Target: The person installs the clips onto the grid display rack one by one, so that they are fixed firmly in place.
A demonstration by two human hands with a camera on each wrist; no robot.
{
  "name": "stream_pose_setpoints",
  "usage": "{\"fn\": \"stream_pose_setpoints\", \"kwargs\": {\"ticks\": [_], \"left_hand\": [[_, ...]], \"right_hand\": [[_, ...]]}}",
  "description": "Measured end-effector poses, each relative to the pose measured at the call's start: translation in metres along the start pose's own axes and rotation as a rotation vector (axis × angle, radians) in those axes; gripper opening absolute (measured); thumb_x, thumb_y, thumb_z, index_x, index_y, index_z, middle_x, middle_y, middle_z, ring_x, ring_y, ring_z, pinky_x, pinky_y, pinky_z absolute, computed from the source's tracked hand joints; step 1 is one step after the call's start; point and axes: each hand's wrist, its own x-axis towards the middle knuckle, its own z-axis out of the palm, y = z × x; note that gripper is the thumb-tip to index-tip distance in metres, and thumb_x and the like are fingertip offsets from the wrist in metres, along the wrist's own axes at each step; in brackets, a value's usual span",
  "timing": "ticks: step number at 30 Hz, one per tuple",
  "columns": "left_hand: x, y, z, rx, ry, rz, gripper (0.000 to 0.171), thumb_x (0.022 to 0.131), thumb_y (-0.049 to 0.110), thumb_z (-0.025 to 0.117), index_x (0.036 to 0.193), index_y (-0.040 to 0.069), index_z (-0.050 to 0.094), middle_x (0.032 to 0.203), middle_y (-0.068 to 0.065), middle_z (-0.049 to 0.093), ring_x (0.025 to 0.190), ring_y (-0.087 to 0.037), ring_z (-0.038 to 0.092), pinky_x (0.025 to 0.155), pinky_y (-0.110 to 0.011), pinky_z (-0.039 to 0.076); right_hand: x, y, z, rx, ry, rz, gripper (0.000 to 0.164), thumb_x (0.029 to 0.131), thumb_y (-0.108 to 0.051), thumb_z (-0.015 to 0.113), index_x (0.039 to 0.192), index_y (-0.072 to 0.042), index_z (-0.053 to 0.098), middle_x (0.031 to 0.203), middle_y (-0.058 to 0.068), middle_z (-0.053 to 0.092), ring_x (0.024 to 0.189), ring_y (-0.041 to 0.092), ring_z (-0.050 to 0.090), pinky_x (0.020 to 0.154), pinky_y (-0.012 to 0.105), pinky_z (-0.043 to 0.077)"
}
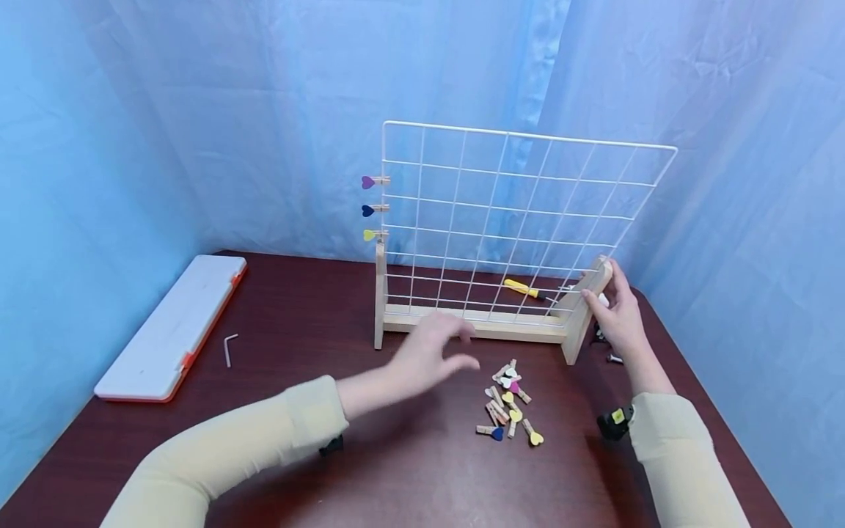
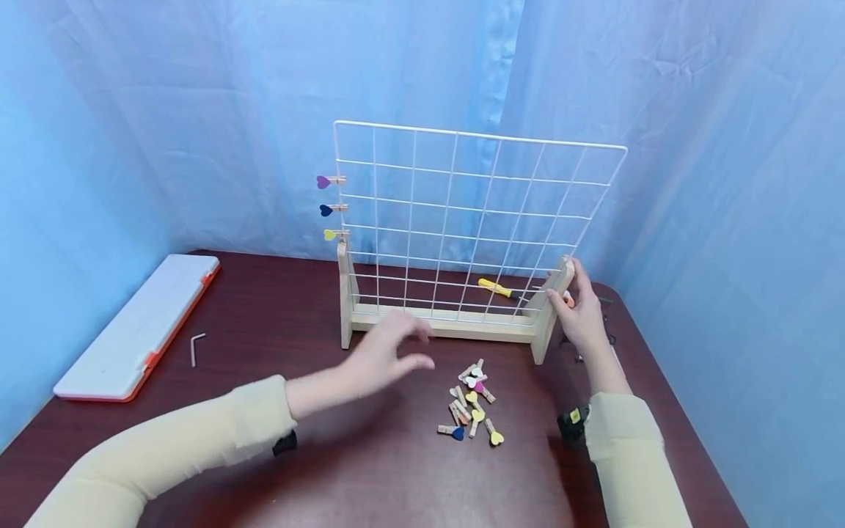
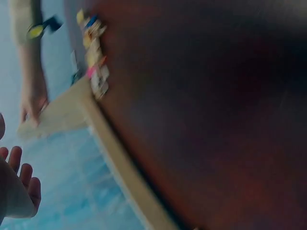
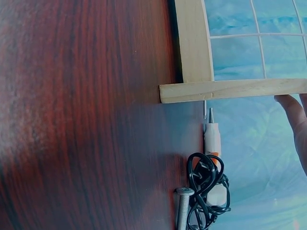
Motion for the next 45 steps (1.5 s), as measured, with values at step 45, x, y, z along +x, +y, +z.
{"fn": "stream_pose_setpoints", "kwargs": {"ticks": [45], "left_hand": [[0.008,0.013,-0.04,-0.018,-0.18,0.139,0.011,0.078,0.019,0.069,0.088,0.017,0.067,0.083,0.009,0.061,0.072,0.001,0.054,0.065,-0.01,0.042]], "right_hand": [[-0.002,-0.003,-0.001,-0.017,-0.021,0.007,0.068,0.089,-0.009,0.053,0.142,-0.027,0.015,0.13,0.028,0.04,0.122,0.017,0.04,0.078,0.006,0.04]]}}
